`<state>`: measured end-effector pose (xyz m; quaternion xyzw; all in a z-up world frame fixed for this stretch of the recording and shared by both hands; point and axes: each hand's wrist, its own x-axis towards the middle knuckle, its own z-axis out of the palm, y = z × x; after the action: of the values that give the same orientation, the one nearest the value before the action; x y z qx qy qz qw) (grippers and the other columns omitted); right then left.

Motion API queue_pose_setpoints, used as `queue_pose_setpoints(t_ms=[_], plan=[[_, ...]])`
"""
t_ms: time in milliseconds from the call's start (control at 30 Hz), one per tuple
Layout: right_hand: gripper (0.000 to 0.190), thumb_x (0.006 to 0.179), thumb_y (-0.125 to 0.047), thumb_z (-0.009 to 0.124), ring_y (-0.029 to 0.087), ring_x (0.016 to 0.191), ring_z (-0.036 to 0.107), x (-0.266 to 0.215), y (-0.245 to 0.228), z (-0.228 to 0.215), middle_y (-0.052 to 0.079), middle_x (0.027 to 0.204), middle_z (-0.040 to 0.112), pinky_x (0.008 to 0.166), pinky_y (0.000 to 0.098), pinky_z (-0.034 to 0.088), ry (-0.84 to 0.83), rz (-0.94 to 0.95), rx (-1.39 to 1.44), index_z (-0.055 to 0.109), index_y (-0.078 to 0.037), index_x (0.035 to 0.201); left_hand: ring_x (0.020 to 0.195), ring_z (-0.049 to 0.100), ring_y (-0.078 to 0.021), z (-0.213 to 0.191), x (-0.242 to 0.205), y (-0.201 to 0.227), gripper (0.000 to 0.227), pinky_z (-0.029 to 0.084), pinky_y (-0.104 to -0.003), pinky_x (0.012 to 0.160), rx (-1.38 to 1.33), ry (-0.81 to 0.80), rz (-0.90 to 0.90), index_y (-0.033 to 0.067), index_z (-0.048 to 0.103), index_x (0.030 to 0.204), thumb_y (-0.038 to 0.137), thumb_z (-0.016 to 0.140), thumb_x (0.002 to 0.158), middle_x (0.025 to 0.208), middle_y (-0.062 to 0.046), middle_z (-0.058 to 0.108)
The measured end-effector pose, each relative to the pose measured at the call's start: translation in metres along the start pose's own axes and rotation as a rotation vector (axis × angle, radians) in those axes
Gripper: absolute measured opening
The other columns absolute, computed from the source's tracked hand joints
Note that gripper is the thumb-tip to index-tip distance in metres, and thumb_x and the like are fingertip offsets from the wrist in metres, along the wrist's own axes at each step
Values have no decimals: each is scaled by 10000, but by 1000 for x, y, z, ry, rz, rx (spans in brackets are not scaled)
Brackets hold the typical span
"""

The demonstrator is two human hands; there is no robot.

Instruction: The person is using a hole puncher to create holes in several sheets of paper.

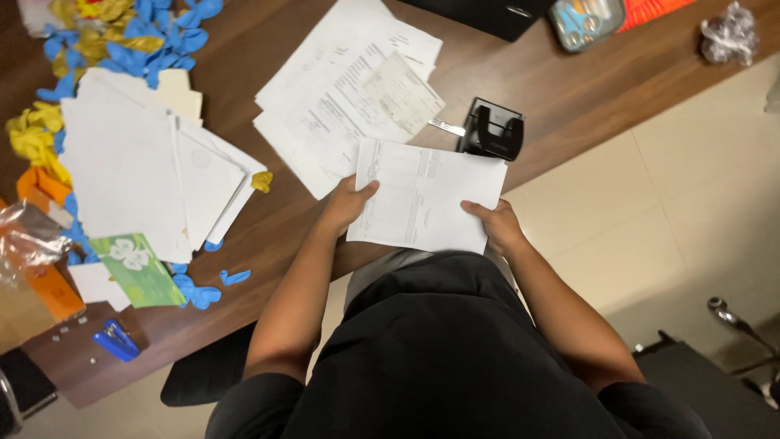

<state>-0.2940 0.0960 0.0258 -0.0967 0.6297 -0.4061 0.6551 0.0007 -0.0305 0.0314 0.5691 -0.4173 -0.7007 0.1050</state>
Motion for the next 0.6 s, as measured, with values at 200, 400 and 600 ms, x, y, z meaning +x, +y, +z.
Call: queue_pose_setpoints(t_ms=[200, 400, 600], plan=[[335, 894, -64, 727, 291, 963, 733, 18, -9, 43, 218, 1126, 721, 875, 419, 615, -142, -17, 31, 640, 67, 1190, 1070, 710, -240, -42, -45, 11, 418, 570, -351, 925, -202, 82, 54, -45, 610, 1323, 185, 634, 975, 1226, -185, 726], [368, 941, -65, 677, 327, 1070, 714, 17, -26, 91, 240, 1203, 678, 934, 455, 590, -234, -32, 77, 563, 66, 1266, 1118, 672, -236, -79, -81, -25, 481, 539, -383, 970, -558, 88, 221, -27, 576, 1374, 123, 696, 933, 1247, -165, 701], [468, 962, -102, 650, 338, 1191, 639, 6, -17, 139, 222, 1299, 601, 981, 477, 537, -365, 76, 235, 469, 61, 1361, 1323, 551, -324, -46, -97, -40, 670, 476, -444, 1101, -1290, 125, 558, -1, 444, 1500, 206, 708, 920, 1427, -219, 575]])
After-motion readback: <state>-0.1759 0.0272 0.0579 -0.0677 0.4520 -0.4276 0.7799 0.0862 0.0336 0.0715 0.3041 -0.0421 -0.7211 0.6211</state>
